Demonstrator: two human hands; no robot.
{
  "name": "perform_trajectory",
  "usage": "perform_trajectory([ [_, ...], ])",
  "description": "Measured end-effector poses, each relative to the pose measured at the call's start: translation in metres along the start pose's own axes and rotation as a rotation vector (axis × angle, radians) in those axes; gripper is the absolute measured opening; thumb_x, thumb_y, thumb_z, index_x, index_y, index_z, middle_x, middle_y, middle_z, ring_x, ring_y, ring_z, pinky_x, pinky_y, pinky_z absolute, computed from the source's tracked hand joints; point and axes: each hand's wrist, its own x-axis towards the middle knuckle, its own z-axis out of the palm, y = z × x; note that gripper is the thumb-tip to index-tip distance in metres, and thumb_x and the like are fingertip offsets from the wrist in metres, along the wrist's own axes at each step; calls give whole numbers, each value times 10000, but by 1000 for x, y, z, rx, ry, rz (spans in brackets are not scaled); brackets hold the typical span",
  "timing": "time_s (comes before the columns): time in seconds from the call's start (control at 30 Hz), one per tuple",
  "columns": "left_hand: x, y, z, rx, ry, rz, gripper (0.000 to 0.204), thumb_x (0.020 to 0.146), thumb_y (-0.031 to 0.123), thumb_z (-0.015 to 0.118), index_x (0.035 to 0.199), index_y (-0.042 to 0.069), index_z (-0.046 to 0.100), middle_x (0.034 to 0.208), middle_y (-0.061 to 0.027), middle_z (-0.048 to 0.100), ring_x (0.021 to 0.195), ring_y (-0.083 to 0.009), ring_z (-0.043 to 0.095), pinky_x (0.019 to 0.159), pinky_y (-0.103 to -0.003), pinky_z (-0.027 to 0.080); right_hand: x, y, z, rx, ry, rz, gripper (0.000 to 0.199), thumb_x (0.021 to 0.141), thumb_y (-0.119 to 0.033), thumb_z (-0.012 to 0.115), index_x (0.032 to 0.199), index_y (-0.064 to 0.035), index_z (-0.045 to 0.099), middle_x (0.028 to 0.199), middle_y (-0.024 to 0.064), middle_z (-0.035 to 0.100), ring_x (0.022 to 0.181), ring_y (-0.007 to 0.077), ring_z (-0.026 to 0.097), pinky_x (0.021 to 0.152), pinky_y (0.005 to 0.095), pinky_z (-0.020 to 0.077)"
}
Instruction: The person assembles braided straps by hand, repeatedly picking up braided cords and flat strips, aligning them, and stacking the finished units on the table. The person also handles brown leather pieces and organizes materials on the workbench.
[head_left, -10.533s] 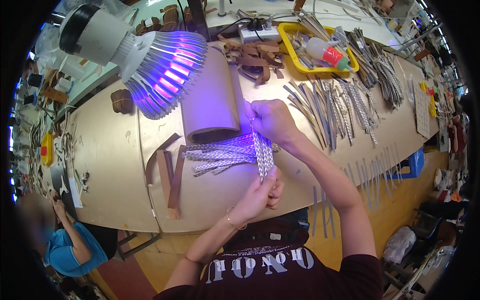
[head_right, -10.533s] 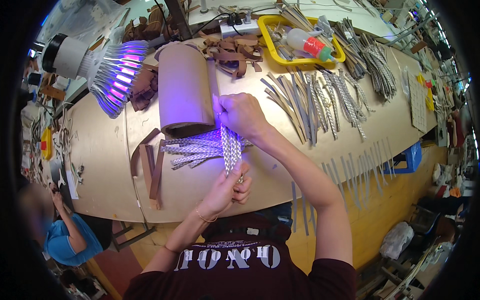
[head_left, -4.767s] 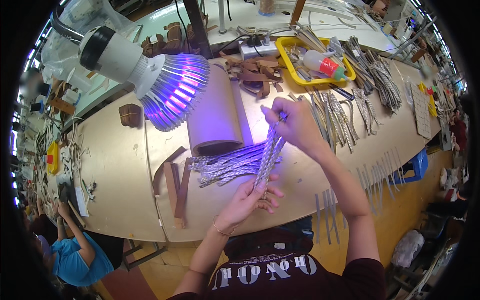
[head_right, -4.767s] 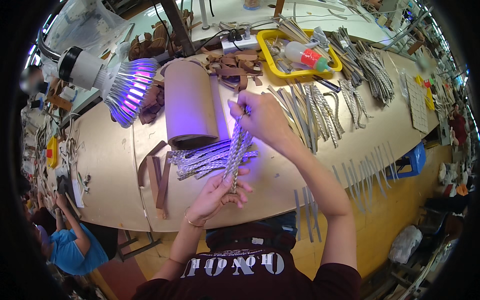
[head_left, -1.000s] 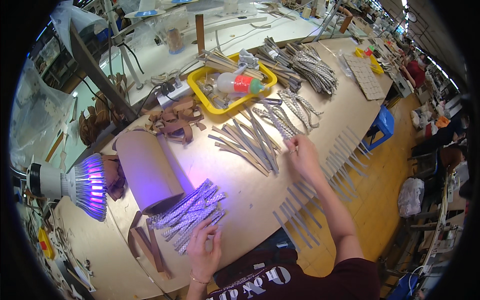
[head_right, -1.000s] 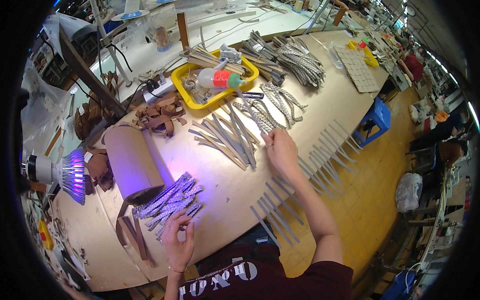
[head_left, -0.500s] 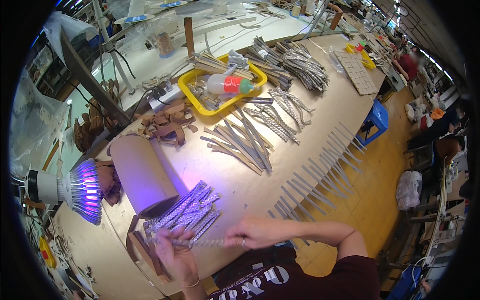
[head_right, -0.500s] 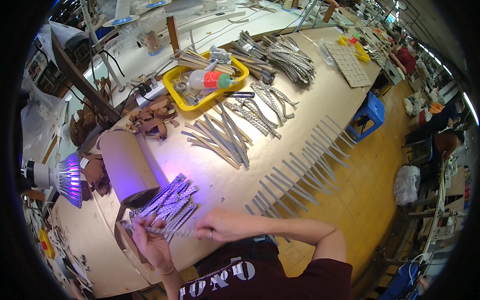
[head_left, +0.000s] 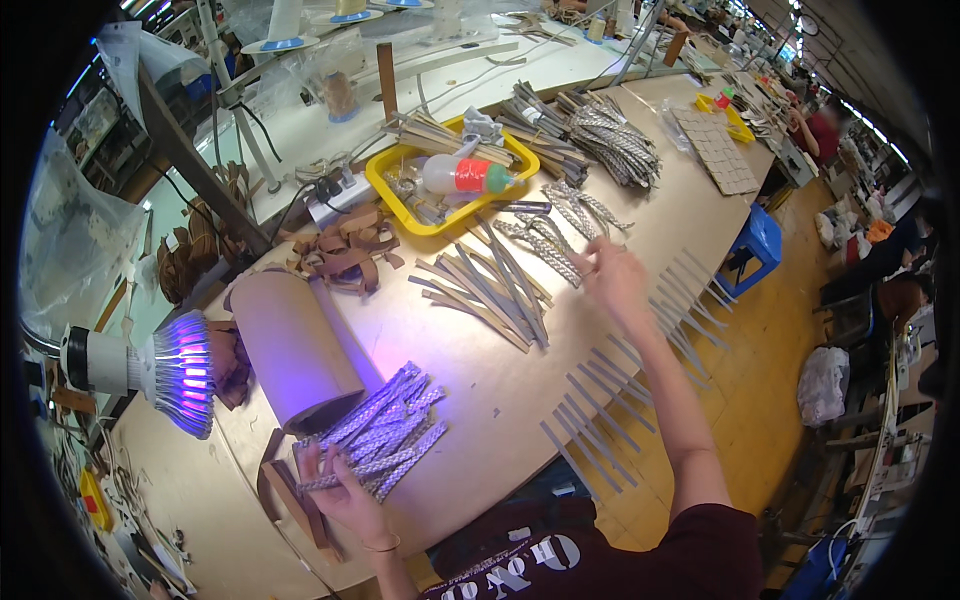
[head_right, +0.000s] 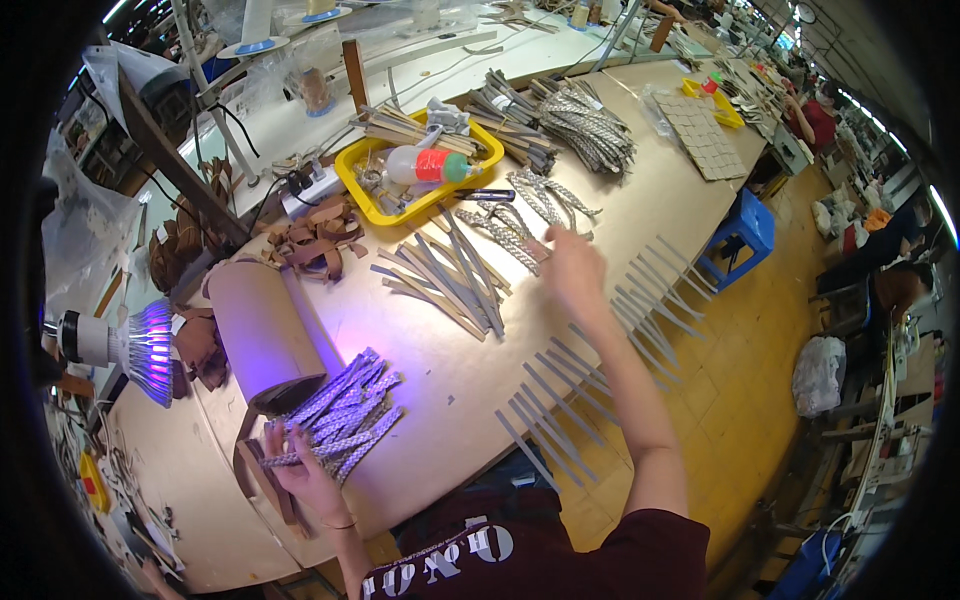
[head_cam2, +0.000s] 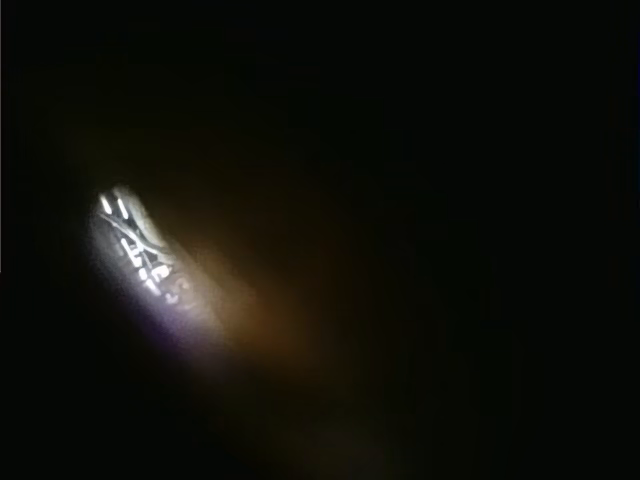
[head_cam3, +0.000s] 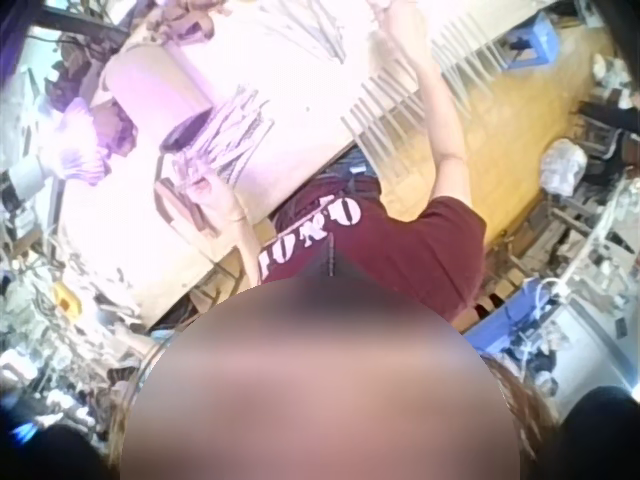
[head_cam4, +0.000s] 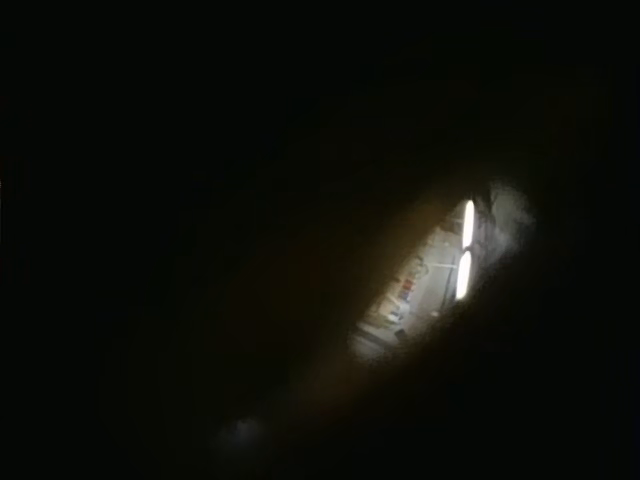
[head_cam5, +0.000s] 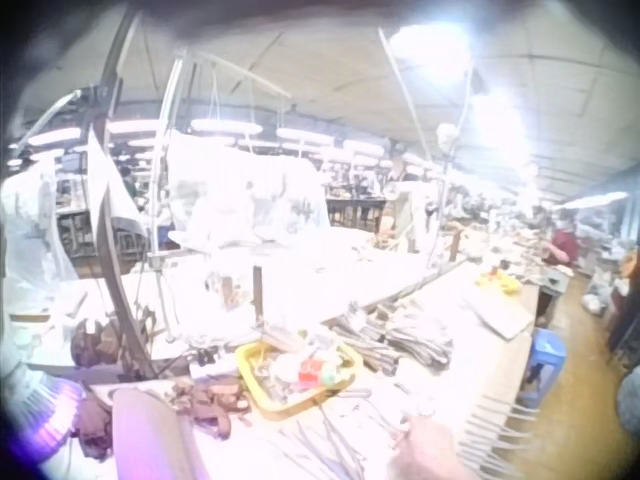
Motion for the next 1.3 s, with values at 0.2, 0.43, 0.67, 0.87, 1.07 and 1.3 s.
perform_trajectory([
  [0.2, 0, 2, 5, 560, 332, 340, 816, 868, 66, 687, 1508, -6, 186, 1500, -210, 314, 1380, -344, 331, 1130, -458, 292, 35, 67, 29, -90, 147, 91, 359, 864, -372, 710, 918, -24, 639, 829, 180, 688, 804, 349, 674, 725, 455, 509],
  [0.43, -3, 26, -4, 598, 254, 637, 659, 921, 89, 605, 1480, -25, 273, 1421, -222, 433, 1333, -354, 415, 1127, -447, 307, 16, 45, 0, 240, 235, 90, 267, 871, -273, 713, 833, -18, 641, 669, 115, 649, 647, 258, 646, 644, 385, 506],
  [0.67, -9, 58, 42, -446, -695, -298, 555, 1031, 198, 463, 1494, -15, 242, 1435, -180, 453, 1337, -311, 445, 1111, -423, 362, -89, -54, 1, 313, 170, -1063, 122, 755, -36, 720, 816, -50, 615, 717, 40, 633, 563, 181, 591, 512, 314, 440],
  [0.87, 8, 73, 49, -855, -443, -503, 469, 1038, 172, 454, 1449, -10, 322, 1344, -174, 524, 1229, -273, 556, 1016, -392, 499, -138, -97, 25, 190, 130, -1522, 145, 772, -128, 727, 864, -78, 628, 828, 35, 639, 677, 162, 618, 575, 286, 440],
  [1.07, 13, 74, 29, -609, -650, -472, 388, 1057, 208, 415, 1384, 0, 420, 1066, -125, 656, 921, -164, 661, 795, -287, 544, -135, -117, 26, 786, -329, -1049, 257, 877, -233, 705, 1006, -25, 630, 950, 91, 651, 841, 179, 626, 713, 309, 492],
  [1.3, 2, 71, 39, -492, -797, -501, 329, 1081, 284, 335, 1176, 36, 530, 789, -37, 585, 586, -59, 512, 527, -182, 388, -111, -162, 29, 1000, -858, -428, 259, 956, -213, 634, 1063, 23, 641, 901, 70, 666, 825, 117, 609, 718, 296, 505],
])
